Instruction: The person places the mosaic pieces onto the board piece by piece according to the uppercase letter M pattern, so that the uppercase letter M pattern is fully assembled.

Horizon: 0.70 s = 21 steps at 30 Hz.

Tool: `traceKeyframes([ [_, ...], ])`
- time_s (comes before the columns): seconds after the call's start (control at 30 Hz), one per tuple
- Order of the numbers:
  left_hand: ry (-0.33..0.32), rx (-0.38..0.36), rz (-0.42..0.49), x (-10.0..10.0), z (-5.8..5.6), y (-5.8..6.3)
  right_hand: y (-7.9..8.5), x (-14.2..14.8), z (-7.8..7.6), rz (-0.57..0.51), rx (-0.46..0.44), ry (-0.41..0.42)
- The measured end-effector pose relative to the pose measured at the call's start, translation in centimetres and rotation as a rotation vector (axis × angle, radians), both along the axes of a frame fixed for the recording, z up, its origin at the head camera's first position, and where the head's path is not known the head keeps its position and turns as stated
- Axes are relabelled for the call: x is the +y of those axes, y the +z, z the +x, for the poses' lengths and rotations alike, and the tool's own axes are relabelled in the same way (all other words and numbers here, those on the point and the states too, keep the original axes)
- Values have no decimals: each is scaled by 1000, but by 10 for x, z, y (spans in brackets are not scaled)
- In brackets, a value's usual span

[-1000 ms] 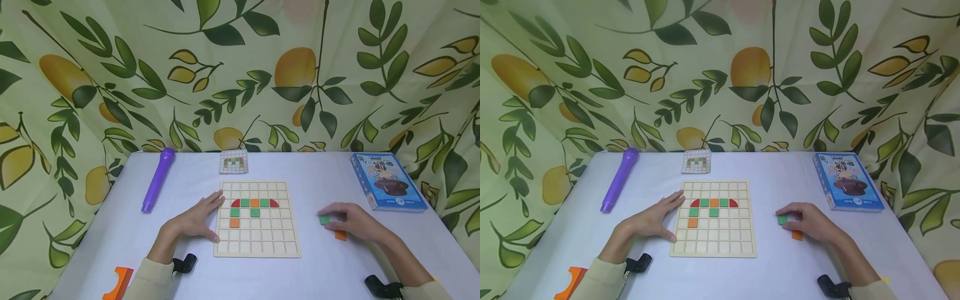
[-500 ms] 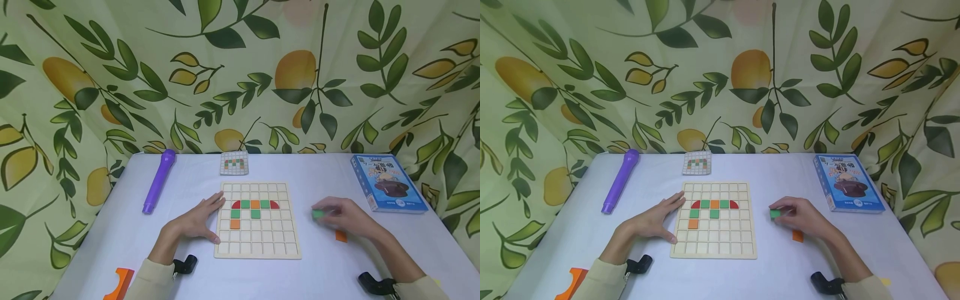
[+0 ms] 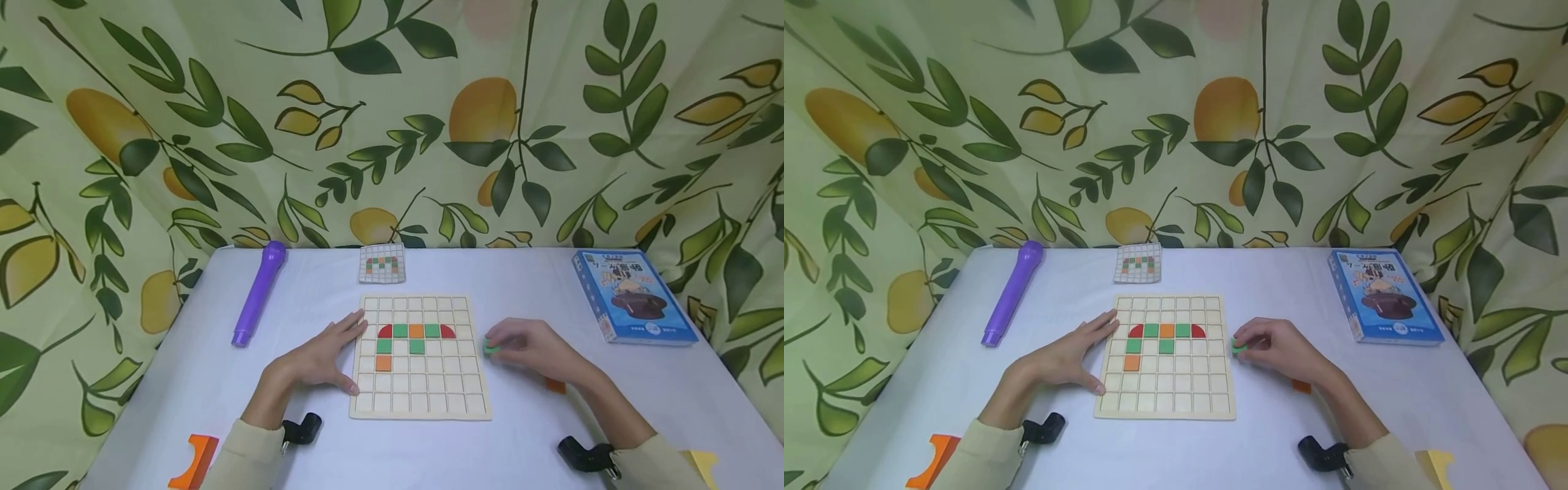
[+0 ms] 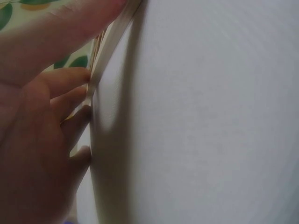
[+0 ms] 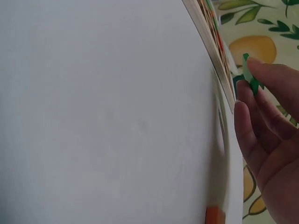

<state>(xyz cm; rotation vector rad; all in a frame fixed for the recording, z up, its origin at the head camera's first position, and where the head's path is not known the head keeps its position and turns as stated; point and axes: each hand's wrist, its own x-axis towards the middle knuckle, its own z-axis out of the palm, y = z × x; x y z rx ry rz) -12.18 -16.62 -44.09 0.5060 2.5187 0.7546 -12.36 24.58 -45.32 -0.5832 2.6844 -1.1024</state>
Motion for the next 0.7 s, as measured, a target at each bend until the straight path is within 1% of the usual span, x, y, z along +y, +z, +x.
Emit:
traceKeyframes([
  [0.1,1,0,0,0,0,0,-1,-9,-2,-12,0,16],
  [0.3,11,-1,-3,1,-1,-1,0,-28,-5,-34,-40,46],
  [0.5,13,0,-2,1,-1,0,1,-41,-9,-65,-18,96],
  [0.7,10,2,-1,1,-1,-1,1,-50,-10,-68,-29,87],
])
